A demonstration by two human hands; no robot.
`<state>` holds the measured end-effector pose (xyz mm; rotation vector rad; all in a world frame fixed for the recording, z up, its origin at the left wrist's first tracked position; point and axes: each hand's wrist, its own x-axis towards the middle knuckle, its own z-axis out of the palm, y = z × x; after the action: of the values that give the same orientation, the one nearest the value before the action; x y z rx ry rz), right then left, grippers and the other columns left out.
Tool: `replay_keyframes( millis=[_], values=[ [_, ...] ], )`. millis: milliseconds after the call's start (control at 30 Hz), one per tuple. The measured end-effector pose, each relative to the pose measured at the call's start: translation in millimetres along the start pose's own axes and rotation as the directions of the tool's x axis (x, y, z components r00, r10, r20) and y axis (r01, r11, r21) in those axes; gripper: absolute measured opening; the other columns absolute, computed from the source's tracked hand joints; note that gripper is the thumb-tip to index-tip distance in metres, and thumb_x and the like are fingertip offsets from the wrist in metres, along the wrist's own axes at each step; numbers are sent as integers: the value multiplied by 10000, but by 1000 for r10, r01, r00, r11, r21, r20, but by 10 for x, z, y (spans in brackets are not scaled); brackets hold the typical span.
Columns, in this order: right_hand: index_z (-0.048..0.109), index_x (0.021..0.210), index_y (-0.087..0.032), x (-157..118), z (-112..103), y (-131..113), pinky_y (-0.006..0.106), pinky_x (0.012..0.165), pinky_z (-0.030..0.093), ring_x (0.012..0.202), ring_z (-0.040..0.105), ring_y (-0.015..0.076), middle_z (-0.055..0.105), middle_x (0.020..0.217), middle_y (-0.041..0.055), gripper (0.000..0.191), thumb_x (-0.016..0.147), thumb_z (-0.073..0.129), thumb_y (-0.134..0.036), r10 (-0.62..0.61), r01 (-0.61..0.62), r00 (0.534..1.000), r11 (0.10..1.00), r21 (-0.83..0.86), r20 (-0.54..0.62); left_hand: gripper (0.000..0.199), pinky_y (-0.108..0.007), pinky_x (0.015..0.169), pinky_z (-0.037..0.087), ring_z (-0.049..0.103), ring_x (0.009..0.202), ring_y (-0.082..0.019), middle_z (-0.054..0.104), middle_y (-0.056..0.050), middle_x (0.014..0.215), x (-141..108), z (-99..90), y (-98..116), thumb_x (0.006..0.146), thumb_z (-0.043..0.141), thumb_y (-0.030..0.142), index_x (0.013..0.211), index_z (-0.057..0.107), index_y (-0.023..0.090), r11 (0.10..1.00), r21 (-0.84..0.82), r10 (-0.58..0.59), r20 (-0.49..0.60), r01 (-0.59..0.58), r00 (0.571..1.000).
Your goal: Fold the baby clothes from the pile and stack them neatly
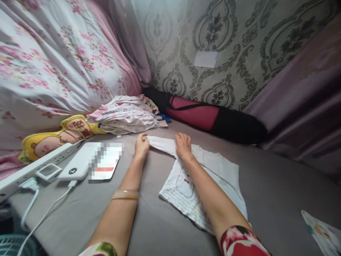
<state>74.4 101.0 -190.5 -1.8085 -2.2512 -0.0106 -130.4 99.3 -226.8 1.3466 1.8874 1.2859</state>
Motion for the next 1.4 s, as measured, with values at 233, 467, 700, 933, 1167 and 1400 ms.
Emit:
replay_keyframes(
  millis=[233,467,700,933,1167,1400],
  values=[
    [247,1527,-219,-72,101,-400,437,1176,71,1476,90,221,195,1602,11,575,999,175,-436,-266,226,921,960,168,284,447,-318,771,532,664,844,-227,731,-57,836,3,6,32,634,462,182,987,733,135,993,-111,-30,-17,28,999],
    [249,1526,-218,-40,121,-409,467,1180,52,1476,103,225,190,1602,26,584,995,162,-443,-264,187,913,949,255,311,427,-327,871,500,666,941,-239,738,-98,966,5,-17,15,686,467,208,1006,735,123,999,-16,30,-8,-30,1000],
    [191,1514,-10,-221,-37,-80,399,1181,47,1477,78,250,135,1599,156,627,967,273,-306,153,-167,980,980,108,131,379,-325,908,473,646,1005,-250,727,-109,1031,-10,-17,45,719,566,319,1014,718,136,1000,16,27,0,-27,1000],
    [232,1492,34,-321,98,-4,415,1177,35,1472,77,281,161,1588,184,680,981,236,-413,226,-248,953,965,91,204,419,-310,869,482,649,957,-237,730,-73,966,-45,-42,52,664,494,213,1013,720,156,999,27,33,3,-33,999],
    [193,1525,-58,-400,-86,160,393,1179,31,1481,21,235,82,1610,136,636,993,201,-405,141,-194,962,956,221,234,465,-277,708,502,644,742,-209,697,-32,729,-71,-62,109,591,475,211,964,745,147,998,-63,-4,37,6,999],
    [204,1514,-23,-645,-42,35,407,1184,-7,1481,32,229,86,1607,140,646,989,230,-397,168,-214,957,959,185,235,479,-252,598,462,539,569,-139,637,-4,633,-132,-106,309,587,552,306,975,742,98,967,-255,15,12,-12,1000]
  ],
)
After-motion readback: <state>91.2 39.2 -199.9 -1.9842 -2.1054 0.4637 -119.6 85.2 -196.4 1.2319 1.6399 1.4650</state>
